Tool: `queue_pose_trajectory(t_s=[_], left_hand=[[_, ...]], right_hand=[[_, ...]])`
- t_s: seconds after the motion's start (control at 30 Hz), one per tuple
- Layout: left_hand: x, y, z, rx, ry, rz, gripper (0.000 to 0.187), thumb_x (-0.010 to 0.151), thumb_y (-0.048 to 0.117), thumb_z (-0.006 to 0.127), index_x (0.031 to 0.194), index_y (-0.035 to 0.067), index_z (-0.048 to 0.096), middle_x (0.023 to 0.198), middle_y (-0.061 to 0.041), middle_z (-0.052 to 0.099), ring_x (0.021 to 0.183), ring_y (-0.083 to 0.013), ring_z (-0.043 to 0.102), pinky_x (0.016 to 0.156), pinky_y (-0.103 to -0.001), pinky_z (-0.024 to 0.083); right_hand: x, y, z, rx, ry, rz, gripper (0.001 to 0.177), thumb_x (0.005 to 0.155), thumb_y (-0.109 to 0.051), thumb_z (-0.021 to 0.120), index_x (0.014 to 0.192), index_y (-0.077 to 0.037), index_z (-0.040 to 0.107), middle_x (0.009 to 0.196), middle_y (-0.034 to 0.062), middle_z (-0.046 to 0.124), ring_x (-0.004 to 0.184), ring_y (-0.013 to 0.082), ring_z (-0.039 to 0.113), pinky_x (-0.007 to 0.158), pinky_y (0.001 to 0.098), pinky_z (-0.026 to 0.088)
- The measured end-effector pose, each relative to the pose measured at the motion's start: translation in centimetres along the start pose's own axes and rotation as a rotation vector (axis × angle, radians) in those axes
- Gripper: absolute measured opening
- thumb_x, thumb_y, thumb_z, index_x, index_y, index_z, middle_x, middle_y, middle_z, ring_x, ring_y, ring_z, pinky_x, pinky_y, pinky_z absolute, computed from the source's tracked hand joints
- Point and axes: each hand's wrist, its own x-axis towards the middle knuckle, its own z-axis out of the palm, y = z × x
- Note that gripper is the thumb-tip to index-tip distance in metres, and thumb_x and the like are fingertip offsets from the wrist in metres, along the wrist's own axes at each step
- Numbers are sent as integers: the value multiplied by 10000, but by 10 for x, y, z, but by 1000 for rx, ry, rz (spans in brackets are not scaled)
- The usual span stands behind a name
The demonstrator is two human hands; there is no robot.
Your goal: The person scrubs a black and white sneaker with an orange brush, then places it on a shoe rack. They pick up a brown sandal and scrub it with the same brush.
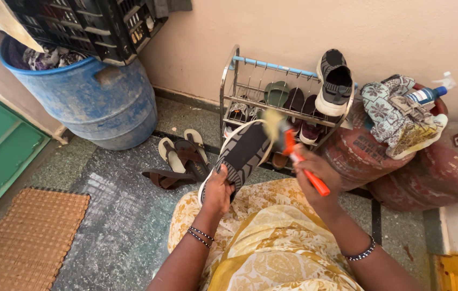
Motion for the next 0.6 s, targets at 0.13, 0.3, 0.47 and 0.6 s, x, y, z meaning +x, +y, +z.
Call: queue_pose_trajectory(t_s=[0.13,0.3,0.47,0.6], left_hand=[[8,-7,-10,-44,29,22,295,1069,305,544,1260,81,536,1145,-63,711,978,-182,704,827,-375,567],[5,6,-6,-44,1,35,335,1035,300,523,1283,81,574,1161,-49,739,1000,-176,720,848,-365,581],[5,4,-5,-31,38,37,334,1029,312,523,1274,92,578,1141,-41,734,973,-165,708,824,-357,580],[8,2,-12,-30,52,42,332,1075,320,558,1280,60,587,1123,-64,719,948,-170,690,824,-351,566]], right_hand=[[-2,8,4,511,-248,309,150,897,44,688,1035,-14,703,1269,188,731,1164,275,712,980,358,583],[5,-1,4,-22,-156,35,172,866,19,705,1031,-26,719,1313,165,698,1219,256,686,1007,347,558],[-1,3,7,332,-227,178,144,906,6,698,1043,-35,713,1265,125,739,1206,214,715,990,320,593],[2,18,0,500,-365,315,161,861,34,713,1006,-27,746,1266,140,748,1091,221,729,938,333,596]])
